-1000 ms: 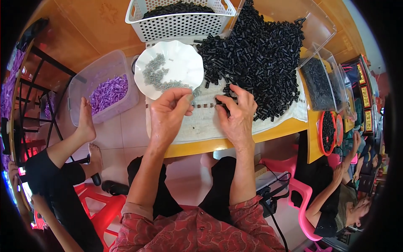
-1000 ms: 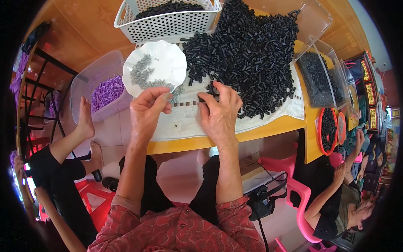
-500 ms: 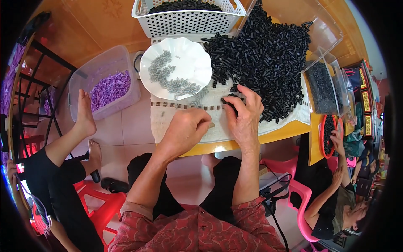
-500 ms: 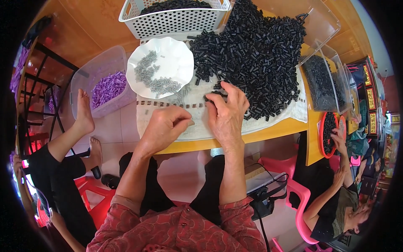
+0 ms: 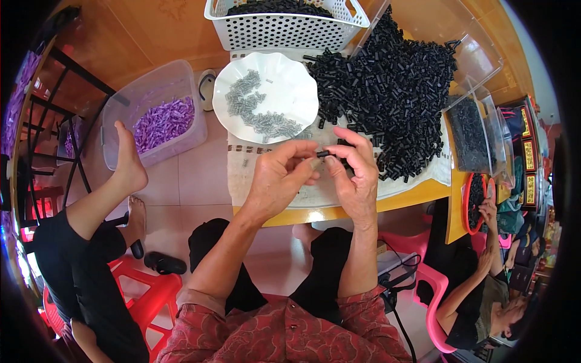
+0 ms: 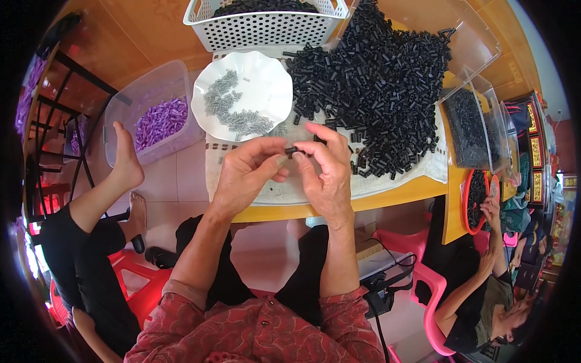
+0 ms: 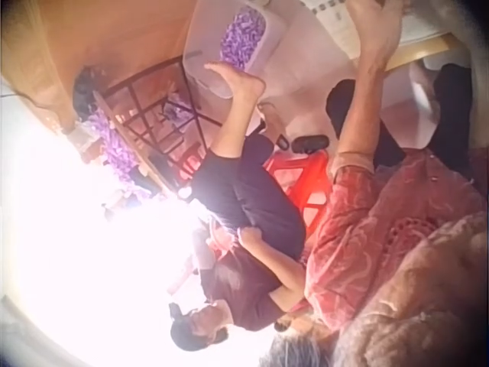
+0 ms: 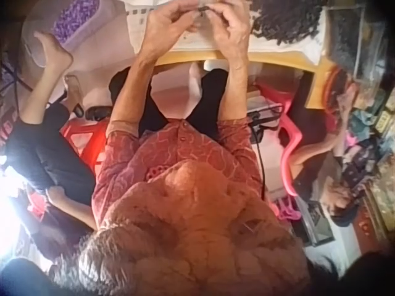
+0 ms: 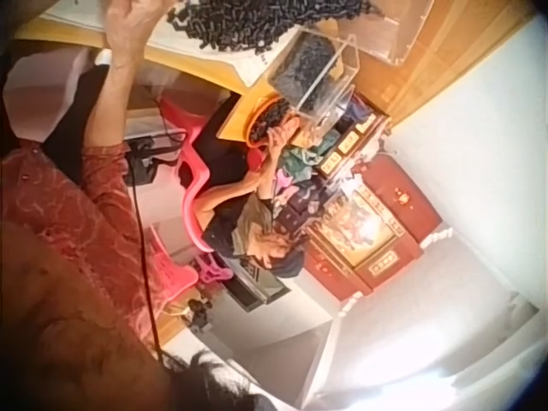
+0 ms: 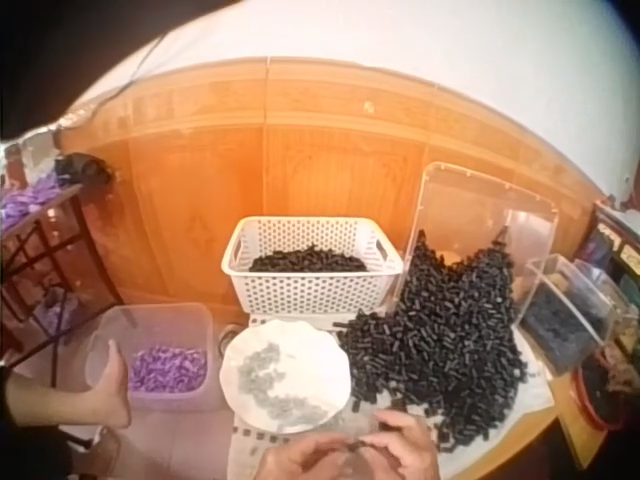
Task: Assembling small black plastic components by inserting metal rings.
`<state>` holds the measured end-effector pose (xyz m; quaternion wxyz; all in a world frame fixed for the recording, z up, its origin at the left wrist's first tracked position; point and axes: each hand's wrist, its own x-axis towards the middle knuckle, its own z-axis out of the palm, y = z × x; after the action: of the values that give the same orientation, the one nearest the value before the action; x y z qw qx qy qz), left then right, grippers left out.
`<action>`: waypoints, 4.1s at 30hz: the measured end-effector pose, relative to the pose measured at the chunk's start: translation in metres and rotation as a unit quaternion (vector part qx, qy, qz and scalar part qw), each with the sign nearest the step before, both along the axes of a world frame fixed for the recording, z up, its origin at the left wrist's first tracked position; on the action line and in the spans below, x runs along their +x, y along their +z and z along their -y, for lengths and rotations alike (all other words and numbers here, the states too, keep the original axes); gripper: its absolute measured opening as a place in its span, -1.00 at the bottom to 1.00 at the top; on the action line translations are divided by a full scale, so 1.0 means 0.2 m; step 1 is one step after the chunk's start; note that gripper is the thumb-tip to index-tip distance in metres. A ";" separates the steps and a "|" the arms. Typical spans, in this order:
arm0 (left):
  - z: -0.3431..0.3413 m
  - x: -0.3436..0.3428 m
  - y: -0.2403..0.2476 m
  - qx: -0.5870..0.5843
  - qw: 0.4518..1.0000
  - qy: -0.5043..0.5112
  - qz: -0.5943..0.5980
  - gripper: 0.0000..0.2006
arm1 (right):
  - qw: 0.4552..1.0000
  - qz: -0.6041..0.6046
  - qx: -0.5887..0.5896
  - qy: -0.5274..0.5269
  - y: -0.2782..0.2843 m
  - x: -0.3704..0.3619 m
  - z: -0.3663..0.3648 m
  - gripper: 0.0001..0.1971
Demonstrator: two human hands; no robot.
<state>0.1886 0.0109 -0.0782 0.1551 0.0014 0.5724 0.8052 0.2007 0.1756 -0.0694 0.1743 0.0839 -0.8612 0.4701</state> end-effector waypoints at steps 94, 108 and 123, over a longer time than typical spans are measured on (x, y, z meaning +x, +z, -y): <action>0.12 -0.04 0.01 0.023 0.999 -0.034 -0.017 -0.86 | 0.996 -0.015 -0.062 0.059 -0.02 -0.02 0.10 -0.96; 0.13 -0.04 0.03 0.017 0.998 -0.058 -0.030 -0.90 | 0.986 0.025 -0.143 0.076 -0.02 -0.01 0.12 -0.96; 0.12 -0.04 0.01 0.016 0.999 -0.044 -0.021 -0.91 | 0.989 0.014 -0.120 0.086 -0.02 -0.01 0.11 -0.94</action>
<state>0.1803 -0.0138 -0.0754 0.1783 0.0461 0.5620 0.8064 0.1983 0.1542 -0.0726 0.1297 0.1292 -0.7903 0.5848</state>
